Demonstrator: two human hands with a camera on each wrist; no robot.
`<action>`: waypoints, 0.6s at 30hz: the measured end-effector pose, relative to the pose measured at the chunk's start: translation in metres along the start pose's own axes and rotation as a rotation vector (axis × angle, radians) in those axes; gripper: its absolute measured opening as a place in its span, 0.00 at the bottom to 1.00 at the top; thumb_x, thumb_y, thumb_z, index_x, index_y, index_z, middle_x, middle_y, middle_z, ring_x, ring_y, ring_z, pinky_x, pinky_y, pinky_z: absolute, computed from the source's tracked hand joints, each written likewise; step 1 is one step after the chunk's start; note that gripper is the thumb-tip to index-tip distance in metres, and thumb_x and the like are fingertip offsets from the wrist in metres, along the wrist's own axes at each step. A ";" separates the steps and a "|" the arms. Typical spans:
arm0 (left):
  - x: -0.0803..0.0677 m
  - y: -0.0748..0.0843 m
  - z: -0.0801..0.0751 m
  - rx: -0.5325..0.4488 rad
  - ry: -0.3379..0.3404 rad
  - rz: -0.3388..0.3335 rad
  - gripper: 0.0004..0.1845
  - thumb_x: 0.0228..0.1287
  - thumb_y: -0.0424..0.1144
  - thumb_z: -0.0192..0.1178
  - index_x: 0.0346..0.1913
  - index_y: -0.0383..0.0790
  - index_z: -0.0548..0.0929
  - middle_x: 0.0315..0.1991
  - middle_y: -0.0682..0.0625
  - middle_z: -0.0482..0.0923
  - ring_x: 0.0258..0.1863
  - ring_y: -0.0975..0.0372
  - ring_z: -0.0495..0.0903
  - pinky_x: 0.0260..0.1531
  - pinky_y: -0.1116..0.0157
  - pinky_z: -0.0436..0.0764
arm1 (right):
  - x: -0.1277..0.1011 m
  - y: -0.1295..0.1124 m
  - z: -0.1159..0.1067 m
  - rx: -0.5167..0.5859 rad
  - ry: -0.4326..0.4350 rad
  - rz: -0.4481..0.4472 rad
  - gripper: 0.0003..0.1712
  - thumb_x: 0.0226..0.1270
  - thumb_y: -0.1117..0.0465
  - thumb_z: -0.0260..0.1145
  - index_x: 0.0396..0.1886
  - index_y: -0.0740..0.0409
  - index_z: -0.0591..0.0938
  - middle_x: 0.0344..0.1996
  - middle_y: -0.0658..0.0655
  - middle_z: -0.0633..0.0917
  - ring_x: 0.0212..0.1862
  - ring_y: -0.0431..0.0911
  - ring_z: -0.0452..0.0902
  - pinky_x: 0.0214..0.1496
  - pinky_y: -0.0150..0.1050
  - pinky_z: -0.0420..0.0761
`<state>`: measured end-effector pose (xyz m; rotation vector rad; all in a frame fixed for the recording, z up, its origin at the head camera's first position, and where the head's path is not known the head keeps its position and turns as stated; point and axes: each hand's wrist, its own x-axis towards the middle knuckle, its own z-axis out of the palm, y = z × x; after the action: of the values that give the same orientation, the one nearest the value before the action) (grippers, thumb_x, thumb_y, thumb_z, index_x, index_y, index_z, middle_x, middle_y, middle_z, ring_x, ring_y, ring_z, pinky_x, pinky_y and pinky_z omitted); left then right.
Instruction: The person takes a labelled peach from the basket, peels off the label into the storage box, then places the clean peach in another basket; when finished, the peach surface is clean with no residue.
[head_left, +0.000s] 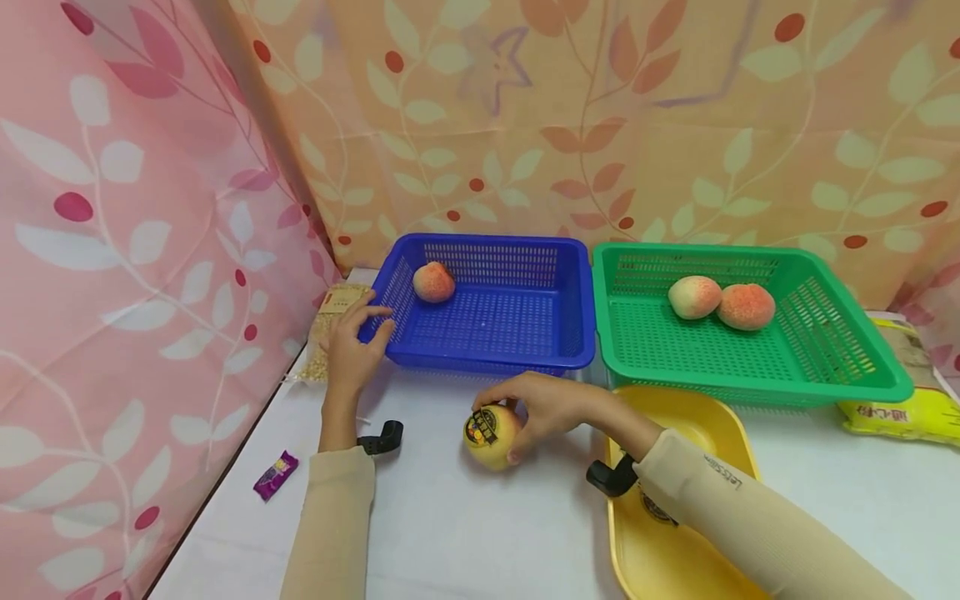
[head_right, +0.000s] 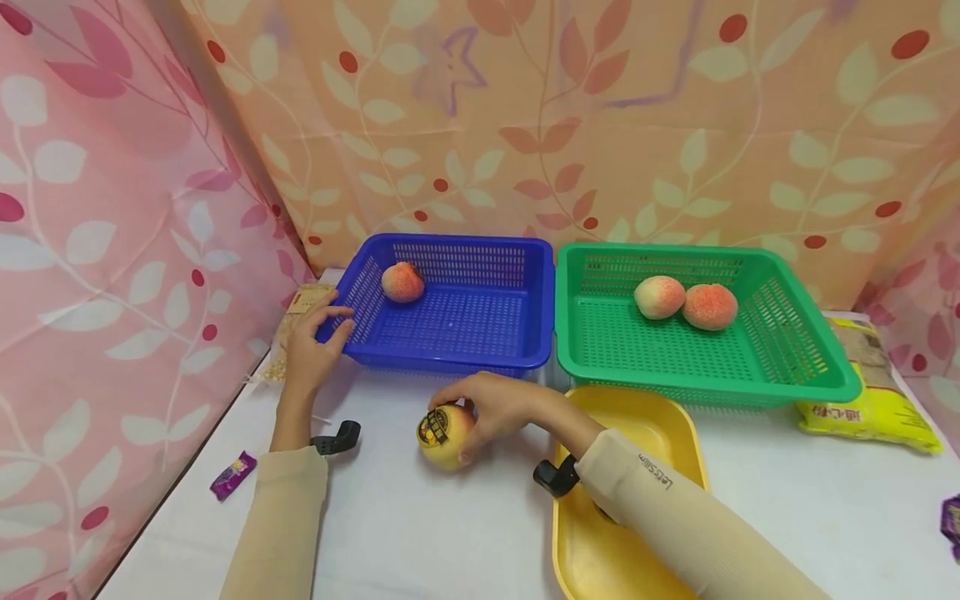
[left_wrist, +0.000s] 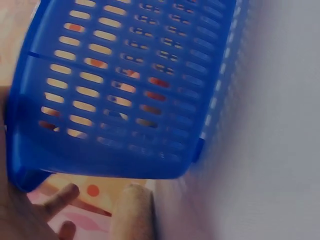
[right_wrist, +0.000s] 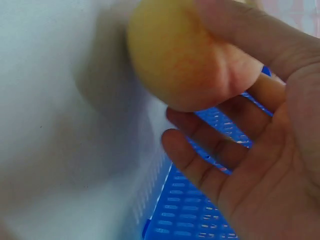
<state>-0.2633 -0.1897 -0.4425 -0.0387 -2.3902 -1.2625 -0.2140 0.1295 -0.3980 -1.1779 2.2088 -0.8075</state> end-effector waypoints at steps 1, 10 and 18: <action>0.000 0.003 -0.002 0.007 -0.013 -0.004 0.14 0.68 0.47 0.65 0.52 0.47 0.87 0.74 0.51 0.71 0.76 0.43 0.60 0.66 0.25 0.34 | 0.001 0.001 0.000 0.006 -0.009 0.011 0.41 0.48 0.57 0.84 0.65 0.51 0.79 0.57 0.47 0.85 0.53 0.41 0.78 0.59 0.46 0.81; -0.005 0.074 -0.029 -0.022 -0.073 0.172 0.16 0.67 0.46 0.67 0.54 0.44 0.86 0.58 0.46 0.82 0.64 0.53 0.74 0.68 0.43 0.63 | -0.004 0.004 -0.005 0.004 -0.050 0.103 0.43 0.49 0.61 0.83 0.68 0.52 0.76 0.58 0.49 0.83 0.54 0.45 0.77 0.63 0.51 0.78; -0.029 0.114 -0.033 0.112 -0.830 0.073 0.19 0.63 0.54 0.70 0.52 0.49 0.85 0.45 0.55 0.86 0.45 0.62 0.82 0.46 0.60 0.82 | -0.009 -0.001 -0.009 -0.128 -0.041 0.120 0.44 0.47 0.61 0.83 0.67 0.54 0.76 0.56 0.50 0.83 0.54 0.45 0.77 0.60 0.43 0.77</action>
<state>-0.1994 -0.1441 -0.3487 -0.7401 -3.0923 -1.2231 -0.2152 0.1391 -0.3898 -1.0981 2.3016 -0.5961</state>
